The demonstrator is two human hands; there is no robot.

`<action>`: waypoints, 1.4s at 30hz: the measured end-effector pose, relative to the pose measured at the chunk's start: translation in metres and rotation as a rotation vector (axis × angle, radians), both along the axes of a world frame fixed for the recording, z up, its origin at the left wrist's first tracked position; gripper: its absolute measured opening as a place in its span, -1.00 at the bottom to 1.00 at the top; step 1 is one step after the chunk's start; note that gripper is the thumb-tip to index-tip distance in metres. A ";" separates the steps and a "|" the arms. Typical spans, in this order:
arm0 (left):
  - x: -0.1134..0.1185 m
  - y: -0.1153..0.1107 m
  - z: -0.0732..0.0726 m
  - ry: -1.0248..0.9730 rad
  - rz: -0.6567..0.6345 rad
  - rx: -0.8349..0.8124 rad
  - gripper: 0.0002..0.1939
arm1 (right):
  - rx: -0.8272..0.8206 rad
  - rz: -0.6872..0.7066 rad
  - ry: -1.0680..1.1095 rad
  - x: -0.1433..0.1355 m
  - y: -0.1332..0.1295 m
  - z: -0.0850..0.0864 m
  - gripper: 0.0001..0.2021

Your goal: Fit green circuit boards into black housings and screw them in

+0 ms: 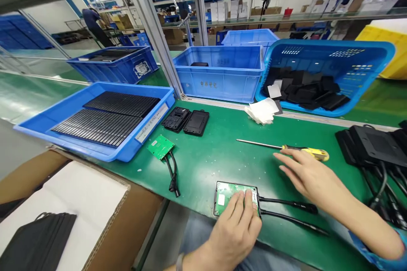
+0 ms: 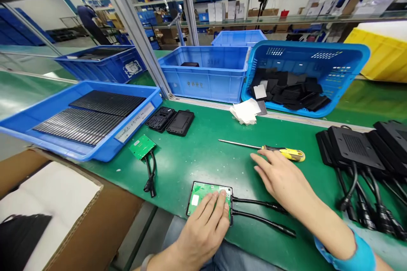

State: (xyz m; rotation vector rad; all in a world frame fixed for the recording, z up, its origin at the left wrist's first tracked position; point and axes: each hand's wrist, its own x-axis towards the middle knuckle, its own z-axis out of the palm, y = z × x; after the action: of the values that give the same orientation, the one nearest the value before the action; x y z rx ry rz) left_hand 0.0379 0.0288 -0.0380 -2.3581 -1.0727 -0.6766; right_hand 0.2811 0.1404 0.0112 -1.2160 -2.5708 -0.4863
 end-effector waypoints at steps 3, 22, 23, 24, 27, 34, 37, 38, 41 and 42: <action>0.009 -0.001 -0.005 -0.065 0.048 0.083 -0.87 | 0.033 -0.217 -0.133 0.008 0.006 -0.002 -0.62; -0.035 0.024 0.030 -0.077 -0.194 -0.482 -0.68 | -0.562 0.262 0.219 -0.036 -0.058 0.004 -0.86; -0.036 0.026 0.029 -0.080 -0.212 -0.481 -0.71 | -0.567 0.277 0.249 -0.041 -0.066 0.002 -0.89; -0.037 0.027 0.028 -0.076 -0.233 -0.468 -0.72 | -0.550 0.282 0.279 -0.044 -0.071 -0.002 -0.88; -0.038 0.031 0.028 -0.022 -0.269 -0.397 -0.73 | -0.484 0.311 0.360 -0.044 -0.075 -0.013 -0.84; -0.037 0.041 0.050 0.226 -0.319 -0.433 -0.32 | -0.386 0.376 0.412 -0.039 -0.070 -0.025 -0.86; -0.039 0.049 0.055 0.243 -0.359 -0.500 -0.25 | -0.383 0.374 0.436 -0.042 -0.070 -0.024 -0.85; -0.039 0.050 0.055 0.227 -0.371 -0.513 -0.26 | -0.382 0.372 0.441 -0.043 -0.071 -0.023 -0.84; -0.041 0.048 0.048 0.146 -0.343 -0.511 -0.38 | -0.404 0.355 0.458 -0.044 -0.073 -0.023 -0.83; -0.042 0.046 0.044 0.112 -0.319 -0.499 -0.43 | -0.427 0.343 0.464 -0.043 -0.074 -0.023 -0.82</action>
State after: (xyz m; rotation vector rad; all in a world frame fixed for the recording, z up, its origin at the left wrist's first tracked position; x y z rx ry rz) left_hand -0.0037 0.0746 0.0064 -2.9997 -0.9019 -0.4043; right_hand 0.2382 0.0669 -0.0114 -0.8324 -2.4454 0.3910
